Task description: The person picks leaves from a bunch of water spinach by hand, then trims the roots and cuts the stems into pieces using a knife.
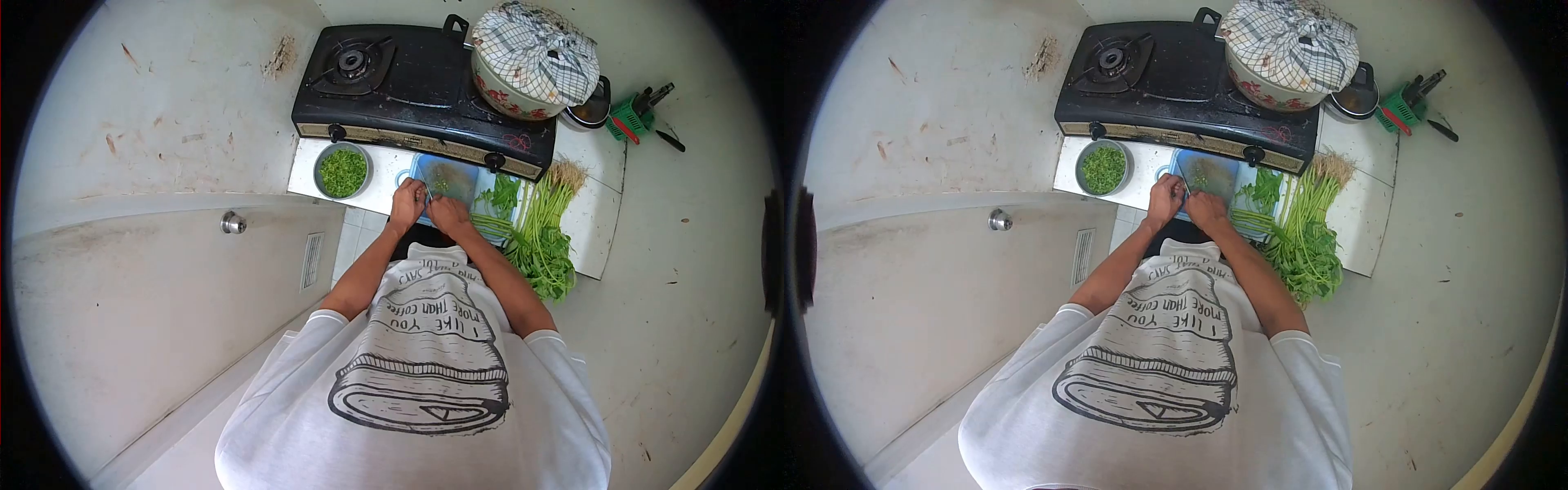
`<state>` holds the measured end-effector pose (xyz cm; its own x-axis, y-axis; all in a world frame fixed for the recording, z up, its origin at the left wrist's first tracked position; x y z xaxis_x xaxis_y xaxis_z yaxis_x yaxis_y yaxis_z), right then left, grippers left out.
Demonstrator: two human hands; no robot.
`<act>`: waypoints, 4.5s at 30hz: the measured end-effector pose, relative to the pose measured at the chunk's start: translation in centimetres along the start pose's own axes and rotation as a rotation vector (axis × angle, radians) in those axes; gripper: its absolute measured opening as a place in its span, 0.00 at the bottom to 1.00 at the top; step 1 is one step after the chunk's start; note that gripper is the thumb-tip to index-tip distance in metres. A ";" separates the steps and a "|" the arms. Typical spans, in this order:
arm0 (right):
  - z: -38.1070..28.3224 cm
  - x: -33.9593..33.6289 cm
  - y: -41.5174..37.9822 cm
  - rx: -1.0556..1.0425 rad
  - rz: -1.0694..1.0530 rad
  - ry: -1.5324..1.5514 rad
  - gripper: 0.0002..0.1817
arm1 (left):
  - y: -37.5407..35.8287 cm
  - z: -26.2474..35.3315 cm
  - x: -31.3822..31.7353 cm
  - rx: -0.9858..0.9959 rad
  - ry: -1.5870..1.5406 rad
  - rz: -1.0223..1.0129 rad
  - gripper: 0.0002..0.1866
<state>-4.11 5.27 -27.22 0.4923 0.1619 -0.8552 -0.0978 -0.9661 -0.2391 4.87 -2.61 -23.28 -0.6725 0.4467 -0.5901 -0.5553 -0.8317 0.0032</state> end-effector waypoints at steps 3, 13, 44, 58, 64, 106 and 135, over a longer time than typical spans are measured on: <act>0.0 0.2 0.5 -0.018 -0.001 -0.010 0.19 | -0.1 0.4 -0.2 0.015 0.007 -0.002 0.06; 0.1 0.2 -0.5 -0.035 0.027 -0.056 0.18 | 0.1 -0.1 0.1 0.001 0.068 0.002 0.07; -0.8 -0.9 0.0 -0.067 0.018 -0.026 0.18 | 0.1 -0.5 -0.3 -0.012 0.051 -0.019 0.07; 0.6 -1.1 -0.6 0.059 0.115 0.052 0.18 | 0.5 -0.2 -0.1 0.011 0.051 -0.098 0.06; -0.1 -1.1 -1.5 0.044 0.089 0.065 0.18 | 0.6 0.1 -0.2 0.011 0.045 -0.119 0.07; -1.0 -1.4 -3.3 0.229 0.005 -0.012 0.22 | 1.8 -1.0 -0.3 0.203 -0.020 -0.324 0.08; -2.5 0.1 -2.8 0.247 0.003 -0.017 0.21 | 1.9 -2.1 -0.1 0.077 -0.146 -0.315 0.05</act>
<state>-1.59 7.44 -25.49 0.4769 0.1642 -0.8635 -0.3090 -0.8884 -0.3396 4.88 -4.97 -24.96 -0.5217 0.7245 -0.4505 -0.7783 -0.6204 -0.0966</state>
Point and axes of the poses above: each hand's wrist, its own y-axis towards the middle knuckle, its own x-axis out of the palm, z = x × y, the point moved 8 cm from there along y, towards the middle knuckle, and after that the axes turned 5 degrees about -x, right-handed, at the moved point
